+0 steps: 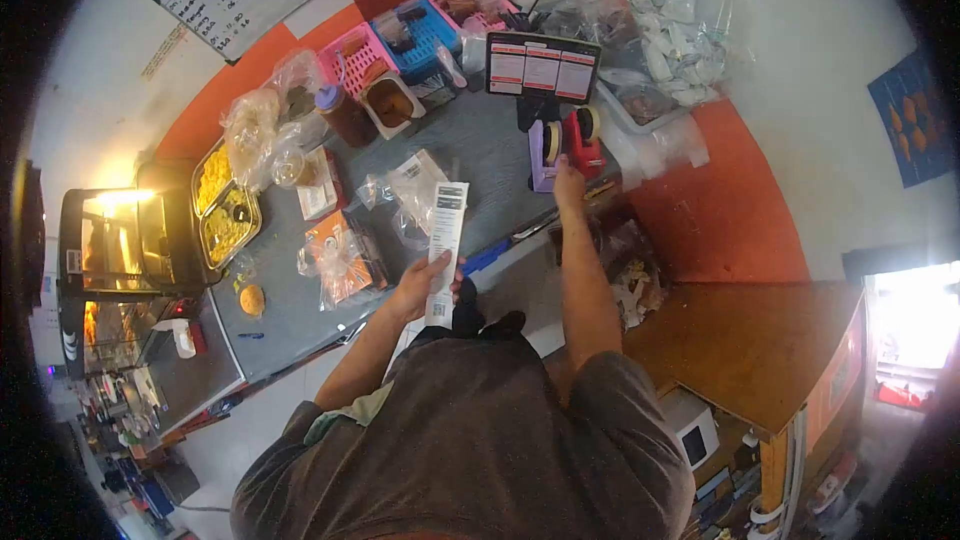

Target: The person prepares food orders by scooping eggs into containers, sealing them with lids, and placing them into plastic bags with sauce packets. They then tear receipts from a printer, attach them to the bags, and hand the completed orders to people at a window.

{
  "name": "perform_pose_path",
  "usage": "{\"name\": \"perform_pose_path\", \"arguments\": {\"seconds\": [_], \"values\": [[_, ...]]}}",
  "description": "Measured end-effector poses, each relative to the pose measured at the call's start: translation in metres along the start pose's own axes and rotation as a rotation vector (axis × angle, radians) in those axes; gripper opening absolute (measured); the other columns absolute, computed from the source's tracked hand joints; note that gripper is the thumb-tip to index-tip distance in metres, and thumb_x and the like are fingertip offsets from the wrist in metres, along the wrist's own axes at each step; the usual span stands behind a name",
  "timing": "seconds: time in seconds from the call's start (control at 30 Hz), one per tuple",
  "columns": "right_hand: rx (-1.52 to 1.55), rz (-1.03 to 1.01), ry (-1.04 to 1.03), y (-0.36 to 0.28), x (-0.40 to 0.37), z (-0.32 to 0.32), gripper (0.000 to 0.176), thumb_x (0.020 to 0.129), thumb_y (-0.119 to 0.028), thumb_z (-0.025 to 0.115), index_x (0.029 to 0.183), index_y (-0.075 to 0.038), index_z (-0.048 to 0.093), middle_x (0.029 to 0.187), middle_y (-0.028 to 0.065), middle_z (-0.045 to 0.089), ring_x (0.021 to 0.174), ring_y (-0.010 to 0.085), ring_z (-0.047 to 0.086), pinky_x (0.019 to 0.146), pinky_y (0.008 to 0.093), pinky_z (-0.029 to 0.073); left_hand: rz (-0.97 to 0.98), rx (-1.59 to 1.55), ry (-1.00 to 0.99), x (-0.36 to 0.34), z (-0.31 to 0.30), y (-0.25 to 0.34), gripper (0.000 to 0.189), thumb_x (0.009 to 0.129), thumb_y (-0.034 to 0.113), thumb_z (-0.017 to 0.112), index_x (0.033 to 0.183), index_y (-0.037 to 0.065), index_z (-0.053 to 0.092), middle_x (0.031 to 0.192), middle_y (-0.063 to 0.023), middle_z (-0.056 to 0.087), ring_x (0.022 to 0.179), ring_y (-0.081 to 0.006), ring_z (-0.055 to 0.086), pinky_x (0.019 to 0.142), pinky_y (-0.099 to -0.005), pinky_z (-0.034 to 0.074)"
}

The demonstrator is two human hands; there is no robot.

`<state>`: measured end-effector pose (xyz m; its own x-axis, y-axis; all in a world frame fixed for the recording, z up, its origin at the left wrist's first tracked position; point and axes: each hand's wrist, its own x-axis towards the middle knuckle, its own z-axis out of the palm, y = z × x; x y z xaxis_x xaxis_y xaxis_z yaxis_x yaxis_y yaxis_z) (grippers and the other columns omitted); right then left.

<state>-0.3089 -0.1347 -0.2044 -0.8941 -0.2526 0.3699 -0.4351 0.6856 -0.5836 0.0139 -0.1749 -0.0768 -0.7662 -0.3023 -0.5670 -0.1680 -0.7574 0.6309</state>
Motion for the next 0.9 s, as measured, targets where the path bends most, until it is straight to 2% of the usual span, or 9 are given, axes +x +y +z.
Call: {"name": "perform_pose_path", "arguments": {"seconds": [0.07,0.2,0.33,0.4,0.53,0.63,0.73,0.8,0.9], "values": [[0.720,0.754,-0.799,-0.007,0.011,-0.014,0.031,0.085,-0.033,0.061,0.095,-0.004,0.066,0.086,0.0064,0.062,0.073,0.0182,0.056,0.065,0.0265,0.047,0.034,-0.057,0.037,-0.009,-0.003,-0.003,0.034,0.095,0.032,0.048,0.107,0.000,0.054,0.079,-0.0055,0.056,0.064,-0.0138,0.054,0.059,-0.0302,0.051],[1.446,1.013,-0.473,-0.003,-0.014,-0.015,0.020,0.076,-0.025,0.069,0.080,-0.006,0.068,0.072,0.0022,0.061,0.058,0.0169,0.054,0.061,0.0275,0.050,0.103,-0.056,0.082,-0.025,-0.011,0.002,0.038,0.095,0.035,0.046,0.112,0.001,0.052,0.085,-0.0075,0.059,0.074,-0.0176,0.060,0.068,-0.0353,0.055],[1.205,0.578,-0.521,0.044,-0.042,0.011,0.010,0.074,-0.017,0.068,0.075,-0.007,0.067,0.074,0.0023,0.062,0.065,0.0182,0.058,0.065,0.0288,0.051,0.214,-0.245,0.151,-0.043,-0.004,0.031,0.049,0.092,0.044,0.049,0.125,0.008,0.043,0.097,-0.0102,0.057,0.087,-0.0243,0.061,0.077,-0.0502,0.055],[0.080,0.339,-0.367,0.037,-0.044,-0.001,0.010,0.076,-0.011,0.065,0.068,-0.005,0.064,0.075,0.0046,0.063,0.070,0.0191,0.061,0.062,0.0297,0.050,0.267,-0.356,0.142,-0.041,-0.011,0.045,0.052,0.092,0.046,0.046,0.130,0.012,0.037,0.107,-0.0124,0.053,0.097,-0.0282,0.058,0.078,-0.0575,0.052],[1.181,0.892,-0.581,-0.037,-0.076,-0.061,0.011,0.084,-0.016,0.060,0.080,-0.005,0.061,0.068,0.0010,0.054,0.056,0.0160,0.054,0.046,0.0280,0.039,0.394,-0.438,0.138,-0.041,-0.026,0.069,0.051,0.093,0.045,0.042,0.132,0.014,0.033,0.117,-0.0141,0.047,0.107,-0.0323,0.053,0.081,-0.0627,0.049],[1.375,0.504,-1.004,-0.125,-0.124,-0.123,0.006,0.082,-0.012,0.059,0.080,-0.006,0.060,0.063,0.0028,0.054,0.049,0.0134,0.051,0.040,0.0262,0.036,0.460,-0.500,0.122,-0.040,-0.043,0.073,0.046,0.096,0.042,0.037,0.131,0.013,0.033,0.120,-0.0145,0.046,0.112,-0.0347,0.051,0.083,-0.0610,0.049],[1.122,0.263,-1.284,-0.210,-0.162,-0.157,0.014,0.083,-0.013,0.060,0.076,-0.001,0.063,0.056,0.0026,0.053,0.048,0.0132,0.049,0.043,0.0264,0.036,0.478,-0.483,0.117,-0.037,-0.059,0.075,0.046,0.096,0.042,0.036,0.131,0.012,0.033,0.118,-0.0144,0.048,0.108,-0.0348,0.054,0.085,-0.0558,0.049],[0.517,-0.149,-0.834,-0.237,-0.192,-0.146,0.022,0.084,-0.016,0.061,0.078,0.004,0.065,0.055,0.0039,0.055,0.048,0.0114,0.048,0.045,0.0276,0.035,0.457,-0.506,0.089,-0.043,-0.070,0.082,0.045,0.097,0.041,0.037,0.130,0.011,0.034,0.115,-0.0142,0.051,0.104,-0.0336,0.057,0.085,-0.0493,0.050],[0.513,0.005,-0.834,-0.235,-0.210,-0.135,0.027,0.084,-0.020,0.063,0.079,0.006,0.066,0.059,0.0050,0.059,0.051,0.0098,0.048,0.047,0.0288,0.036,0.416,-0.524,0.033,-0.041,-0.108,0.104,0.041,0.096,0.039,0.040,0.129,0.013,0.035,0.113,-0.0100,0.051,0.109,-0.0290,0.054,0.087,-0.0532,0.049]]}}
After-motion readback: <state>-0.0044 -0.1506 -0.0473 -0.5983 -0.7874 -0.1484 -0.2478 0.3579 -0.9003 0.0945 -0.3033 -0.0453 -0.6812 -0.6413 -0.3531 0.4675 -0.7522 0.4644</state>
